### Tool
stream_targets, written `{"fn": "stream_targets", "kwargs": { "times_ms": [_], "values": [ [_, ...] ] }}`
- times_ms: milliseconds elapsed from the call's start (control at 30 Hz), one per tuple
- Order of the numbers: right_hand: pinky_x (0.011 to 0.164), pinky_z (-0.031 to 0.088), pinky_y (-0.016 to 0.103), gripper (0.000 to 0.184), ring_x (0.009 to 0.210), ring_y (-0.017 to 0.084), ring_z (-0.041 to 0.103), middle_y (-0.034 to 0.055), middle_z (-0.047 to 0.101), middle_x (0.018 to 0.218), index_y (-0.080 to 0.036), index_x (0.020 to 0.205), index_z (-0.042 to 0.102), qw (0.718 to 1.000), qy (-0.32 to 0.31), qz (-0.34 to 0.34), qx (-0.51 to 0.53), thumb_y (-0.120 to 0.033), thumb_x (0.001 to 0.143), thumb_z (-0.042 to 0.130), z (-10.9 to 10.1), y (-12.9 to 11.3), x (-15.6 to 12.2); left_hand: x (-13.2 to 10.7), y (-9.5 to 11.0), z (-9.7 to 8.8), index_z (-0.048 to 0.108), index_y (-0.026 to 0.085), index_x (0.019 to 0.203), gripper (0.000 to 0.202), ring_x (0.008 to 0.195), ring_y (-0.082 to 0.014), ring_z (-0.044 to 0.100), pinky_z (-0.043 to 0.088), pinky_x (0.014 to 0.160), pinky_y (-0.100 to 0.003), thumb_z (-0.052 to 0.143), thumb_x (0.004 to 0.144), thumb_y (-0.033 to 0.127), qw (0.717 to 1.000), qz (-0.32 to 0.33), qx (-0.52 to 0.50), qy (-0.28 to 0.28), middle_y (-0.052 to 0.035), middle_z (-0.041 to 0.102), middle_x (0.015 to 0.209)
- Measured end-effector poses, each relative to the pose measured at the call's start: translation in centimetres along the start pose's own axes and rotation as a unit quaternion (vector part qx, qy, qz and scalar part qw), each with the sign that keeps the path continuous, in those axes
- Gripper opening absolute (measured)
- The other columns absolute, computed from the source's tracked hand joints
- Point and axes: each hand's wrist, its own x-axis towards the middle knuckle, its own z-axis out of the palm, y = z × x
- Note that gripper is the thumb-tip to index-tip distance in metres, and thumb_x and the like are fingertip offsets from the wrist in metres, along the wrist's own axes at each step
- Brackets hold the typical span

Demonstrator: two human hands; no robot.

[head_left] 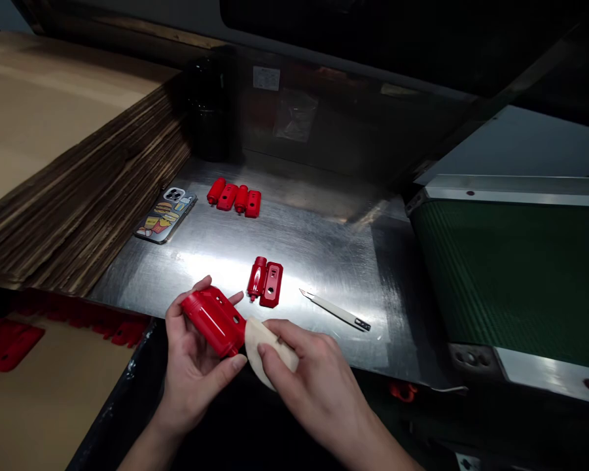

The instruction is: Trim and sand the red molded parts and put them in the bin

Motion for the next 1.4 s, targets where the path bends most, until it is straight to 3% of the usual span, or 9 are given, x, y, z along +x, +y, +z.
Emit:
{"fn": "stream_targets", "kwargs": {
  "times_ms": [133, 400, 533, 633, 733, 867, 1000, 1200, 1400],
  "values": [
    [0.065, 0.041, 0.029, 0.022, 0.064, 0.016, 0.064, -0.0019, 0.076, 0.078, -0.025, 0.100, 0.076, 0.999, -0.048, 0.000, 0.009, -0.032, 0.100, 0.056, -0.5, -0.3, 0.1, 0.3, 0.6, 0.0, 0.042, 0.043, 0.144, 0.084, 0.151, -0.0385, 0.053, 0.066, 0.102, -0.036, 0.092, 0.079, 0.022, 1.000, -0.012, 0.005, -0.025, -0.0030, 0.015, 0.181],
    [0.066, 0.045, 0.029, 0.022, 0.068, 0.018, 0.067, -0.0015, 0.078, 0.081, -0.026, 0.098, 0.076, 0.999, -0.039, 0.011, 0.029, -0.035, 0.099, 0.056, -1.1, -0.5, 0.0, 0.4, 0.9, 0.2, 0.041, 0.041, 0.144, 0.085, 0.148, -0.0372, 0.055, 0.066, 0.101, -0.033, 0.092, 0.079, 0.022, 0.999, -0.022, 0.000, -0.037, -0.0045, 0.015, 0.181],
    [0.070, 0.045, 0.032, 0.025, 0.071, 0.019, 0.068, 0.0000, 0.079, 0.085, -0.026, 0.103, 0.077, 1.000, 0.011, 0.024, 0.010, -0.038, 0.100, 0.055, -1.0, -0.4, 0.1, 0.5, 0.5, -0.1, 0.046, 0.039, 0.143, 0.086, 0.144, -0.0371, 0.060, 0.067, 0.101, -0.034, 0.094, 0.074, 0.019, 0.999, 0.014, 0.004, -0.030, -0.0058, 0.026, 0.178],
    [0.065, 0.042, 0.031, 0.023, 0.065, 0.017, 0.063, -0.0025, 0.075, 0.076, -0.026, 0.093, 0.075, 0.999, -0.033, 0.012, 0.016, -0.036, 0.099, 0.056, -1.1, -0.5, 0.0, 0.6, 0.4, -0.2, 0.047, 0.041, 0.144, 0.089, 0.143, -0.0395, 0.061, 0.069, 0.098, -0.038, 0.096, 0.072, 0.021, 1.000, -0.009, 0.004, -0.017, -0.0057, 0.030, 0.177],
    [0.069, 0.045, 0.031, 0.024, 0.071, 0.018, 0.067, -0.0014, 0.079, 0.084, -0.026, 0.103, 0.077, 0.999, -0.006, 0.021, 0.040, -0.039, 0.098, 0.057, -1.1, -0.6, -0.1, 0.5, 0.5, -0.3, 0.050, 0.041, 0.144, 0.089, 0.142, -0.0394, 0.062, 0.069, 0.098, -0.037, 0.097, 0.071, 0.021, 1.000, 0.012, 0.004, -0.019, -0.0046, 0.032, 0.177],
    [0.067, 0.044, 0.032, 0.024, 0.066, 0.018, 0.065, -0.0012, 0.078, 0.079, -0.026, 0.099, 0.077, 0.999, -0.027, 0.023, 0.027, -0.038, 0.098, 0.057, -1.0, -0.8, 0.0, 0.4, 0.9, -0.1, 0.046, 0.042, 0.147, 0.091, 0.143, -0.0371, 0.062, 0.068, 0.098, -0.035, 0.096, 0.074, 0.023, 0.999, -0.020, 0.010, -0.023, -0.0074, 0.050, 0.165],
    [0.069, 0.045, 0.032, 0.026, 0.068, 0.019, 0.066, -0.0001, 0.079, 0.082, -0.025, 0.107, 0.077, 1.000, 0.017, 0.014, 0.019, -0.039, 0.098, 0.057, -0.9, -0.9, 0.2, 0.2, 1.1, 0.1, 0.045, 0.040, 0.145, 0.091, 0.143, -0.0385, 0.061, 0.067, 0.099, -0.037, 0.096, 0.072, 0.025, 1.000, -0.015, 0.014, -0.003, -0.0079, 0.037, 0.174],
    [0.069, 0.046, 0.033, 0.028, 0.069, 0.020, 0.069, 0.0014, 0.081, 0.086, -0.026, 0.109, 0.078, 0.999, -0.009, 0.032, 0.012, -0.040, 0.099, 0.056, -1.1, -0.5, 0.3, -0.1, 1.0, -0.2, 0.040, 0.040, 0.148, 0.091, 0.129, -0.0317, 0.072, 0.065, 0.097, -0.033, 0.095, 0.077, 0.026, 0.999, -0.038, 0.008, -0.028, -0.0095, 0.068, 0.147],
    [0.067, 0.045, 0.033, 0.023, 0.069, 0.020, 0.069, 0.0007, 0.080, 0.082, -0.026, 0.098, 0.076, 0.999, -0.031, 0.029, 0.011, -0.039, 0.099, 0.057, -0.8, -0.8, -0.3, -0.3, 1.2, -0.4, 0.048, 0.043, 0.145, 0.090, 0.139, -0.0377, 0.065, 0.069, 0.093, -0.036, 0.097, 0.072, 0.026, 0.999, 0.003, 0.033, 0.000, -0.0067, 0.064, 0.152]
  ]
}}
